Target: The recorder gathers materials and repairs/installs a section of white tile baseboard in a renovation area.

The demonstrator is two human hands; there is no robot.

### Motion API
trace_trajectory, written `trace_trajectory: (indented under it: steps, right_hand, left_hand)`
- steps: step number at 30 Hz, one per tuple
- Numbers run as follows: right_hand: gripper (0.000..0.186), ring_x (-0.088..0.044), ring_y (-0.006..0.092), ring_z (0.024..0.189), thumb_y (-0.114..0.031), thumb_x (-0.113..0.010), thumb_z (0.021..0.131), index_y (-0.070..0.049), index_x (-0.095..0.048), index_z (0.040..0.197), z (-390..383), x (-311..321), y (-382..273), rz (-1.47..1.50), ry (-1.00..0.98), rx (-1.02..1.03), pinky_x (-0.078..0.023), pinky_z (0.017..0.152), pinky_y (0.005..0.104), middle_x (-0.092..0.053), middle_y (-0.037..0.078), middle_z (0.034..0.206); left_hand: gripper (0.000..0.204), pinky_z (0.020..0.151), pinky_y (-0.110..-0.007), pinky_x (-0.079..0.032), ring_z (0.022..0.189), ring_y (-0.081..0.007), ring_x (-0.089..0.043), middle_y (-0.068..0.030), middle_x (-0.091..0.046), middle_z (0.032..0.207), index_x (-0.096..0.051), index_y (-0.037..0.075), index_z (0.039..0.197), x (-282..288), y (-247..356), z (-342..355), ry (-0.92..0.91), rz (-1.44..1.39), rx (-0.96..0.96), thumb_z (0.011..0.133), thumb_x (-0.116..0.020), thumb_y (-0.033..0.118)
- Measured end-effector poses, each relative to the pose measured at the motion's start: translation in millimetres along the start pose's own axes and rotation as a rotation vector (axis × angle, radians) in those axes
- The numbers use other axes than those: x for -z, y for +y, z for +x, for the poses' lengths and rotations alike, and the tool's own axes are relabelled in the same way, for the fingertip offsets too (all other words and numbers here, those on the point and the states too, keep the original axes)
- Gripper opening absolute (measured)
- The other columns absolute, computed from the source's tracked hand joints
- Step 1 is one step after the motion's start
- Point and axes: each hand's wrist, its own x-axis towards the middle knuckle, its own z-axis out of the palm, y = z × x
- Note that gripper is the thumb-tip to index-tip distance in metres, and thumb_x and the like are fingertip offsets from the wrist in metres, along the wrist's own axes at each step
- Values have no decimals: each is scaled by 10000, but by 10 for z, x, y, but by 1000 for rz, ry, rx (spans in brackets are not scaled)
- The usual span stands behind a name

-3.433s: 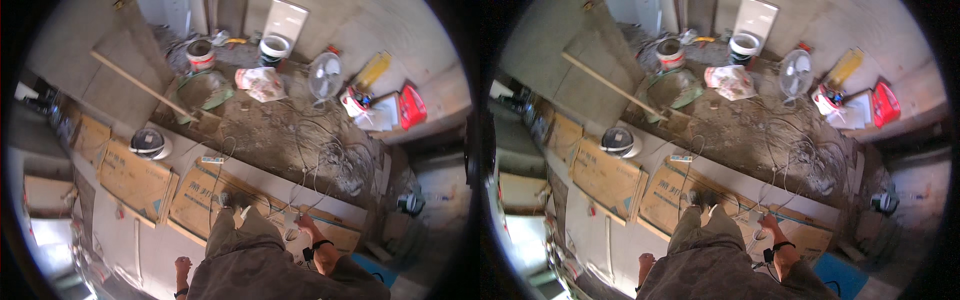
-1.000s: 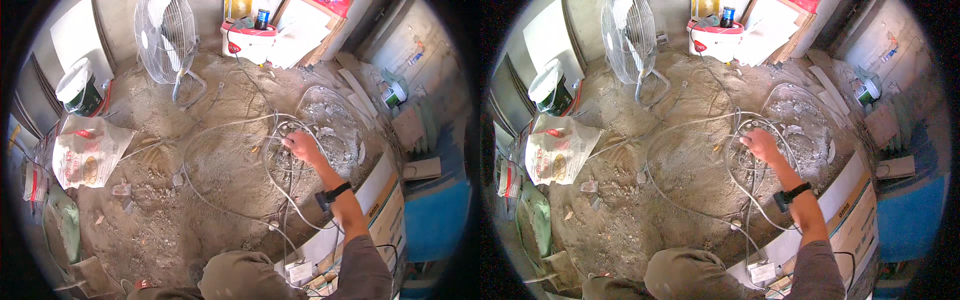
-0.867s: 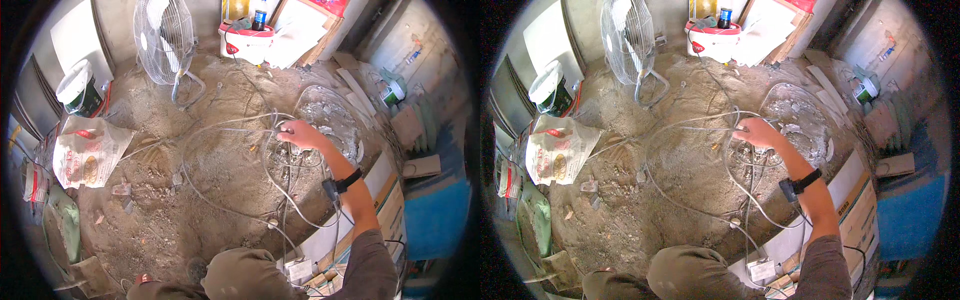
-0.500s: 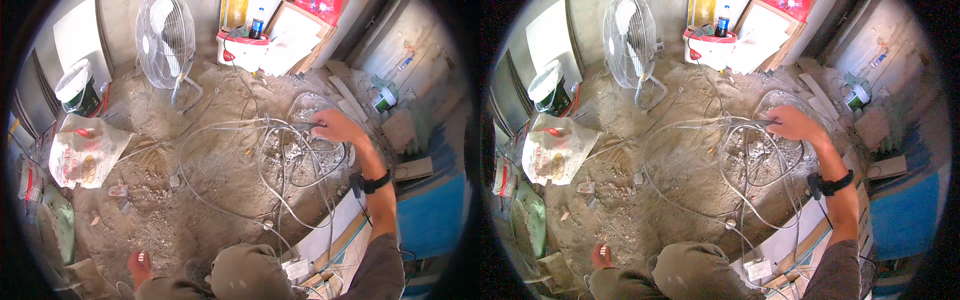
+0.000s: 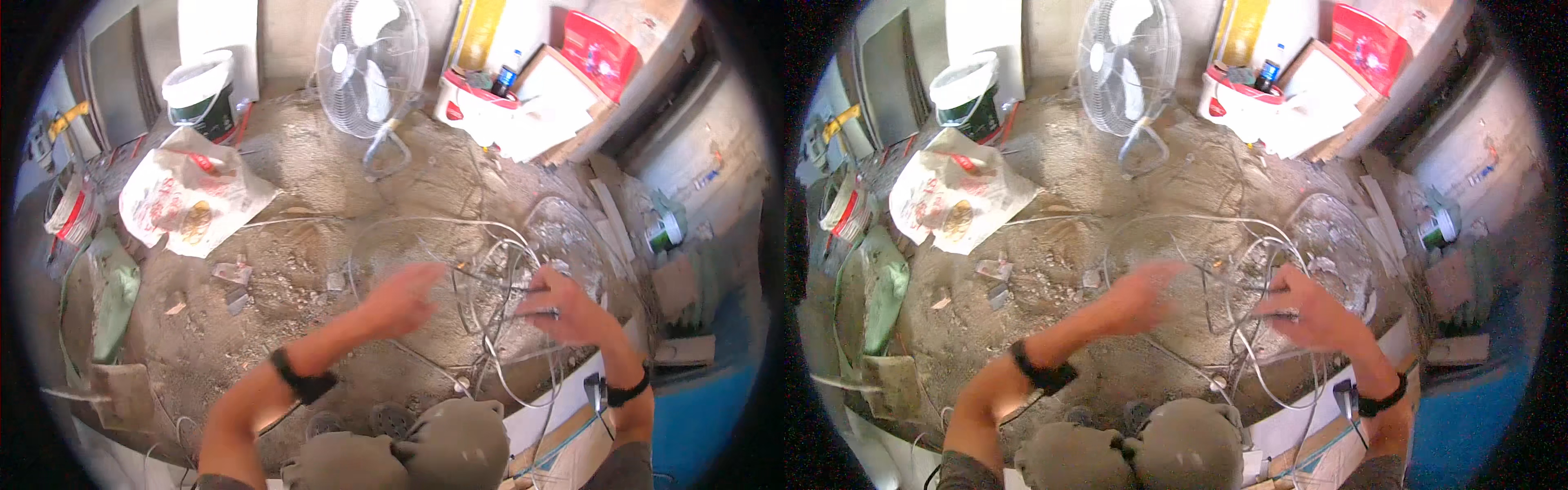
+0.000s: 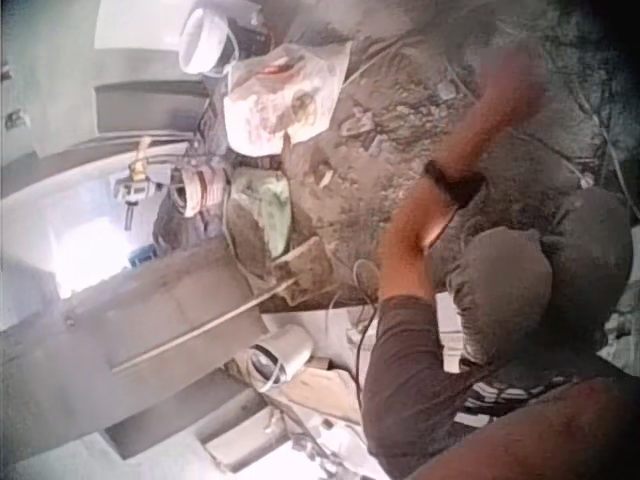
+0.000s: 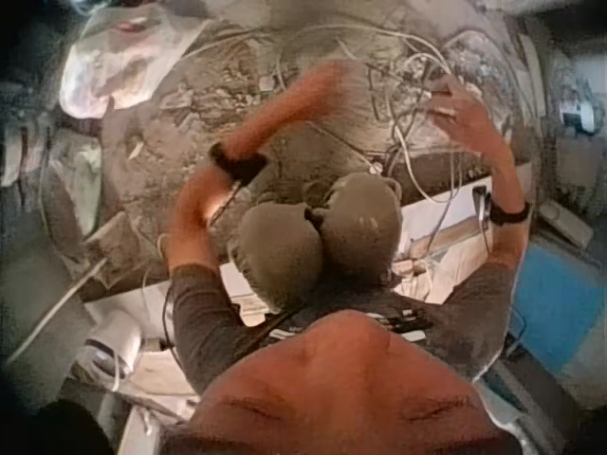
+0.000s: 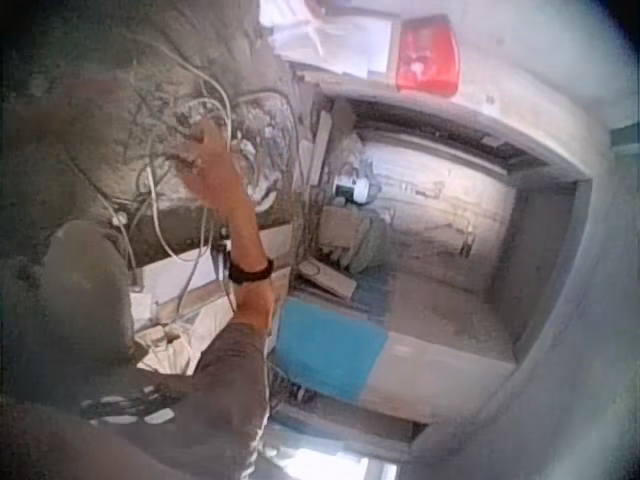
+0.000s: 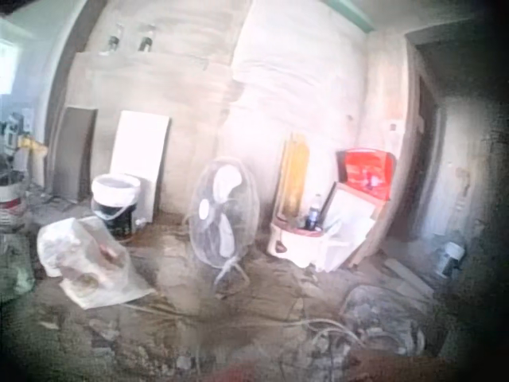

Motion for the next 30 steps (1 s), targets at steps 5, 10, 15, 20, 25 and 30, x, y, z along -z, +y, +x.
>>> trace_trajectory:
  steps: [5, 10, 15, 20, 25, 30]
  right_hand:
    - [288, -565, 293, 907, -122, -777, 729, -122, -721, 1012, -27, -185, -298, -53, -2, 50, -471, 783, 372, -530, 134, 1027]
    - [278, -582, 232, 697, -160, -732, 809, -40, -684, 1054, -354, -342, 268, 135, 157, -538, -488, 669, 340, -627, 132, 842]
    - [181, -647, 270, 725, -161, -646, 876, -19, -671, 987, -750, -518, 1507, -56, 471, -624, -485, 656, 397, -646, 176, 797]
    - [183, -650, 228, 681, -171, -624, 899, 10, -648, 921, -937, -477, 1843, -257, 709, -615, -492, 605, 384, -618, 145, 721]
    - [288, -639, 233, 611, -224, -566, 958, 34, -642, 855, -312, -316, 708, 710, 138, -843, -529, 590, 373, -643, 104, 705]
    - [306, -627, 156, 705, -248, -531, 963, -8, -628, 800, 588, -1032, -90, 967, -132, -409, -498, 657, 307, -619, 56, 681]
  left_hand:
    - [344, 966, -470, -413, 1124, -345, -537, -171, -592, 1155, -566, 52, 1225, -359, 61, 294, -177, -26, -127, 925, -573, 219]
    - [237, 915, -465, -447, 1043, -343, -583, -129, -649, 1063, -647, 68, 1112, -51, -182, 114, -122, 45, -65, 910, -584, 174]
    - [177, 713, -384, -490, 796, -358, -621, -177, -659, 894, -661, 20, 1012, 414, -342, -145, 199, -143, 143, 924, -575, 148]
    - [145, 705, -430, -471, 816, -389, -606, -191, -639, 888, -657, -3, 947, 713, -276, -269, 130, -39, 334, 886, -620, 122]
    - [243, 712, -441, -460, 832, -379, -583, -193, -584, 889, -591, -5, 990, 471, -723, -689, 505, 91, 522, 866, -662, 192]
    - [560, 839, -438, -493, 1009, -367, -601, -215, -581, 1178, -525, 0, 1211, -69, -1394, -2348, 447, 500, 753, 861, -700, 401]
